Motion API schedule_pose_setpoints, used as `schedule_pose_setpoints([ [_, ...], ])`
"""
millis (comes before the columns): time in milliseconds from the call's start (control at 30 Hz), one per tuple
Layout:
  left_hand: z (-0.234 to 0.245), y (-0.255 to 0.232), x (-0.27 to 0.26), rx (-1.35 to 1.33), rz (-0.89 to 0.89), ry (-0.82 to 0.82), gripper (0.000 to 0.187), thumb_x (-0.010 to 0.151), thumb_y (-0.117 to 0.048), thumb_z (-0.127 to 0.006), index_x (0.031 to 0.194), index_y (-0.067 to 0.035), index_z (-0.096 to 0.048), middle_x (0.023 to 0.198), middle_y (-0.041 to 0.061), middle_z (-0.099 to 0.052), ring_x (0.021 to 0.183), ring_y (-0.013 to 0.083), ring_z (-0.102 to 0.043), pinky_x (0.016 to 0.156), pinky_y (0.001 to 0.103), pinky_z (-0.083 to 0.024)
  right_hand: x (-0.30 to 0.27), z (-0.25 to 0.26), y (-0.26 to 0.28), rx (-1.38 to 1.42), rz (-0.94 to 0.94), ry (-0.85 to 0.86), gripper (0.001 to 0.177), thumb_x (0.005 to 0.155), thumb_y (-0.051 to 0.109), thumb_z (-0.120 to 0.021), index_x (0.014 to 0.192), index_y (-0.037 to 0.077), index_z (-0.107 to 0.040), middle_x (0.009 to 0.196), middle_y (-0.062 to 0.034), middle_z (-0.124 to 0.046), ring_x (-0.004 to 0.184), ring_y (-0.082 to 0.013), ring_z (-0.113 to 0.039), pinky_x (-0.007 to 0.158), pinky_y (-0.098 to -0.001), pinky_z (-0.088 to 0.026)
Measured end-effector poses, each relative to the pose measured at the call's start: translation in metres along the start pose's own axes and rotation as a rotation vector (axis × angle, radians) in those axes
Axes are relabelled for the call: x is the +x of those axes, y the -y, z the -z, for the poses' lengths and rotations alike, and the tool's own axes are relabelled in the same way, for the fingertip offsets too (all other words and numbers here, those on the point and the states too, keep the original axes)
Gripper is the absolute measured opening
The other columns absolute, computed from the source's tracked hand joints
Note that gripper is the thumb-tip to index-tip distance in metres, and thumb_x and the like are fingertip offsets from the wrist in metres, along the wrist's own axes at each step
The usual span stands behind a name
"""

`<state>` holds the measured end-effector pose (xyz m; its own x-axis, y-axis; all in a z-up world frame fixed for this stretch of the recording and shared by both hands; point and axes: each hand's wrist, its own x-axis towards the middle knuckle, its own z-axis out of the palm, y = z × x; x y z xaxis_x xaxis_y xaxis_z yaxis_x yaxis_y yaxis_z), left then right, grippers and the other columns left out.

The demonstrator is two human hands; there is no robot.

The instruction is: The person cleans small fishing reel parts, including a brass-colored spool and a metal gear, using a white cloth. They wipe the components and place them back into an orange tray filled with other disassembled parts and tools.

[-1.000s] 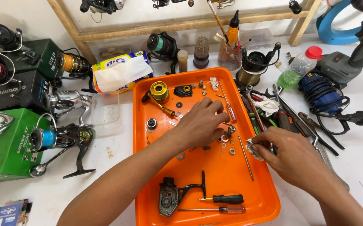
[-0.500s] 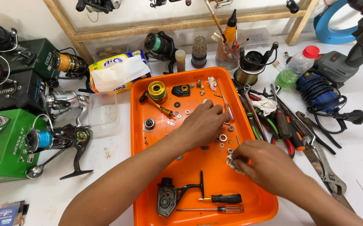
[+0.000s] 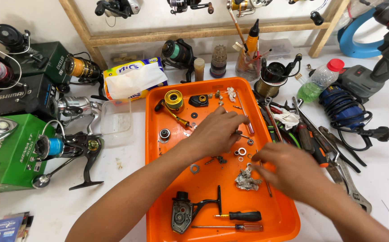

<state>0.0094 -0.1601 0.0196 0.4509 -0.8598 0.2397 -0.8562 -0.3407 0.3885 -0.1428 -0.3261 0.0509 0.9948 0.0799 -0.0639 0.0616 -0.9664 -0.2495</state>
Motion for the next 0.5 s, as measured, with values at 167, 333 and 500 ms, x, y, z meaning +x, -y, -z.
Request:
schedule_pose_setpoints([
  [167,0.039,-0.018,-0.032,-0.479,0.160,-0.112,0.034,0.089,-0.017,-0.067,0.123,-0.018,-0.061,0.095,0.000,-0.065,0.091,0.0204,-0.055,0.081,0.033,-0.047,0.020,0.029,0.000,0.223,-0.034,-0.154,0.021,0.083,0.032,-0.069,0.097,0.018,-0.074,0.084,-0.0017,-0.072,0.073,-0.0215,-0.066,0.070,-0.0374,-0.051],
  [333,0.033,-0.020,-0.057,-0.836,0.206,-0.262,0.041,0.088,-0.012,-0.073,0.127,-0.011,-0.059,0.096,0.007,-0.064,0.087,0.0170,-0.063,0.077,0.030,-0.058,0.037,0.021,0.015,0.457,0.010,-0.131,0.023,0.076,0.022,-0.076,0.098,0.013,-0.077,0.079,-0.0086,-0.074,0.062,-0.0235,-0.063,0.062,-0.0374,-0.052],
  [500,0.029,-0.024,-0.065,-0.910,0.166,-0.400,0.037,0.087,-0.010,-0.074,0.122,-0.007,-0.063,0.101,0.009,-0.061,0.093,0.0201,-0.066,0.081,0.033,-0.060,0.041,0.012,0.034,0.637,0.070,-0.177,0.016,0.078,0.018,-0.076,0.092,0.012,-0.079,0.070,-0.0045,-0.072,0.056,-0.0178,-0.057,0.053,-0.0310,-0.048],
])
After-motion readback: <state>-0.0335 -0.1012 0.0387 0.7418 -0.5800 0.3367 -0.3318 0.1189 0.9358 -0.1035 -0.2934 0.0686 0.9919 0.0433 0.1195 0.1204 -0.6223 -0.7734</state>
